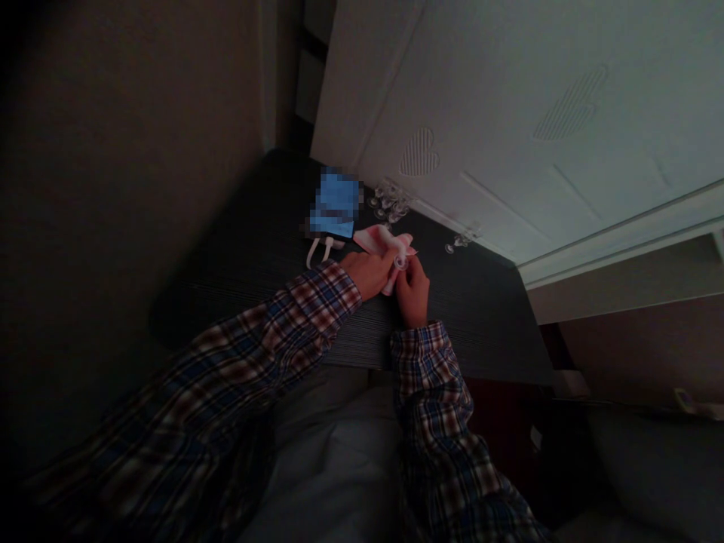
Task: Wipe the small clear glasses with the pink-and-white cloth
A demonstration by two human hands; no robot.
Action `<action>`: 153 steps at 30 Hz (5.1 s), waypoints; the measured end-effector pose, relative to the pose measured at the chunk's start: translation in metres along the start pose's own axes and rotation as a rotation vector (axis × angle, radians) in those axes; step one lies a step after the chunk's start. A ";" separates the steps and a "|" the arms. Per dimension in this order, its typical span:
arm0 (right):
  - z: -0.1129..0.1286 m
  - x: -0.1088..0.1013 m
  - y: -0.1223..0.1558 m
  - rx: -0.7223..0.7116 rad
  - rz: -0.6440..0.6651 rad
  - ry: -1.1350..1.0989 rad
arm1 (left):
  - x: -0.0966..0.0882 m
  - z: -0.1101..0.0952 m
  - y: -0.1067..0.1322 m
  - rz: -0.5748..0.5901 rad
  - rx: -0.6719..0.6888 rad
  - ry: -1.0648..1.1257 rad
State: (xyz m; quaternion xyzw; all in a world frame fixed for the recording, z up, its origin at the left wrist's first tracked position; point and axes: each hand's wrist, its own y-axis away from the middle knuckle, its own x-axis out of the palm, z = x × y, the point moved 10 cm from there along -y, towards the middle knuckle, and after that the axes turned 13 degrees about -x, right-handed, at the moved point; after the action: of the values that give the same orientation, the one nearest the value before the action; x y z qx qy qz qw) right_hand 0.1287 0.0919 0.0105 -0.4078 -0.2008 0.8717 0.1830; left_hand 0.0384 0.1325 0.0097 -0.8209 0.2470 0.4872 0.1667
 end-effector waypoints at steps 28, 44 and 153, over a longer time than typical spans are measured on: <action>0.003 0.018 0.005 0.079 0.108 -0.128 | 0.008 0.016 0.005 0.057 0.061 -0.100; 0.004 0.005 0.022 0.189 0.077 -0.415 | 0.010 0.012 0.012 0.004 0.052 0.034; -0.136 -0.177 0.118 0.594 -0.563 -0.224 | 0.066 -0.068 -0.159 -0.224 -0.193 0.454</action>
State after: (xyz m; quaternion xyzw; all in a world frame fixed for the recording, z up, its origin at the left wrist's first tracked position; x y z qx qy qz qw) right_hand 0.3231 -0.0665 -0.0149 -0.1692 -0.0629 0.8467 0.5005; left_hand 0.2042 0.2127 -0.0116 -0.9434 0.1378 0.2905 0.0809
